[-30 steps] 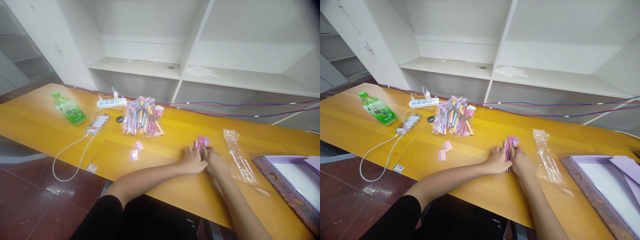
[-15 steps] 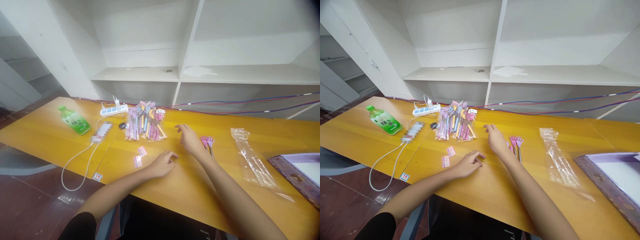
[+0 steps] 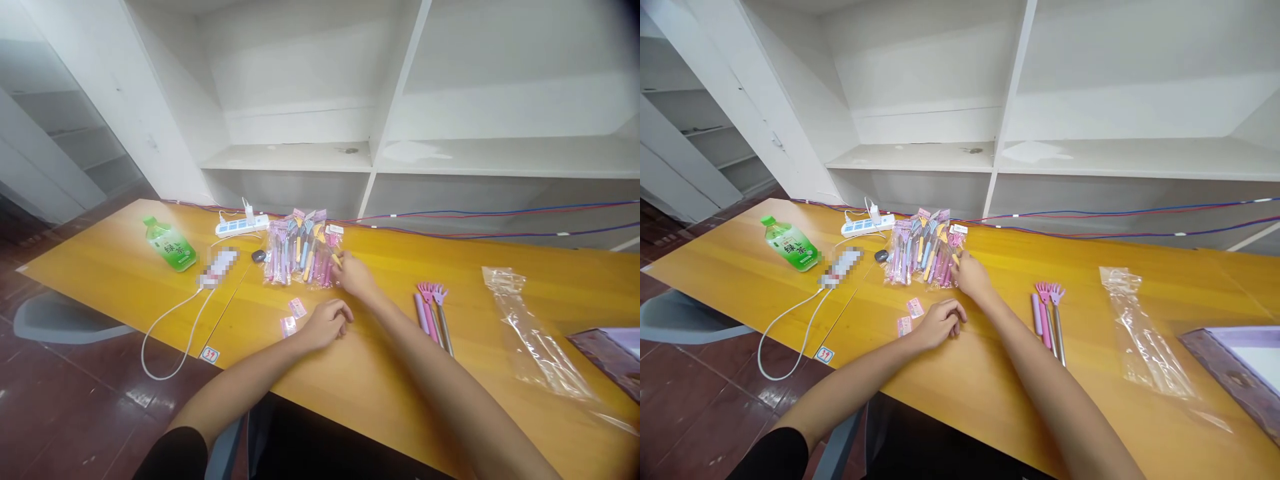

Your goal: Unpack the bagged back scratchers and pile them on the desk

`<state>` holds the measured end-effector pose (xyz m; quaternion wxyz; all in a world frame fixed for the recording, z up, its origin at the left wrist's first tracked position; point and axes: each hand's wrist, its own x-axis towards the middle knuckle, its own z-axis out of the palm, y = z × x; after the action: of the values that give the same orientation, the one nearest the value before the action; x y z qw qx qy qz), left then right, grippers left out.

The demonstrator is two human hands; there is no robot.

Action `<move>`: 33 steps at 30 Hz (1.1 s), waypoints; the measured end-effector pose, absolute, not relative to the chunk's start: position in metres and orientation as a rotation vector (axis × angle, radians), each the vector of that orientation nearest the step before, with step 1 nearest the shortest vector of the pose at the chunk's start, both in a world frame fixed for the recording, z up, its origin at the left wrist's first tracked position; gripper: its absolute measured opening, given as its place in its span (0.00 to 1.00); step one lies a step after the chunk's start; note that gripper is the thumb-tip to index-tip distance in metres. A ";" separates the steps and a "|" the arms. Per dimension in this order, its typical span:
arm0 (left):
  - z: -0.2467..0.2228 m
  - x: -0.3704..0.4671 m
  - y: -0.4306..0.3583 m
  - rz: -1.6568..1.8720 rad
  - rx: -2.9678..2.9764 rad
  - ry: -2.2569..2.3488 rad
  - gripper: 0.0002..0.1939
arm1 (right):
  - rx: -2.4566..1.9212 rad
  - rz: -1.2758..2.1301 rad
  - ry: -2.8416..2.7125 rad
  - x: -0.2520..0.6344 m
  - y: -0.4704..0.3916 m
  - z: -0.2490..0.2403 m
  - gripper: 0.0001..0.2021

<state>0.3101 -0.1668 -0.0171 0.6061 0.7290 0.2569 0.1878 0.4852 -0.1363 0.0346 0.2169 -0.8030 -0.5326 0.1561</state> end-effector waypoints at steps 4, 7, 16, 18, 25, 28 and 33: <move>-0.016 0.308 -0.166 0.454 1.631 0.581 0.08 | -2.167 0.367 -1.372 0.487 -0.179 0.048 0.20; -0.008 0.311 -0.163 0.573 1.540 0.544 0.12 | -2.069 0.357 -1.355 0.477 -0.226 0.047 0.18; 0.010 0.337 -0.149 0.424 1.222 0.449 0.32 | -1.644 0.462 -1.242 0.494 -0.283 0.015 0.20; 0.014 0.330 -0.150 0.165 1.232 0.354 0.32 | -1.575 0.498 -1.036 0.511 -0.279 0.013 0.20; 0.009 0.319 -0.161 0.023 1.139 0.344 0.32 | -1.314 0.720 -0.952 0.505 -0.282 -0.002 0.23; -0.002 0.325 -0.166 0.112 1.227 0.388 0.32 | -1.434 0.620 -1.150 0.498 -0.285 -0.010 0.15; -0.015 0.328 -0.164 0.340 1.415 0.600 0.23 | -1.601 0.241 -1.557 0.502 -0.287 -0.014 0.09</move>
<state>0.3281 -0.1645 -0.0152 0.7059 0.6368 0.2701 0.1528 0.5024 -0.2866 -0.0141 0.4329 -0.6426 -0.6247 0.0968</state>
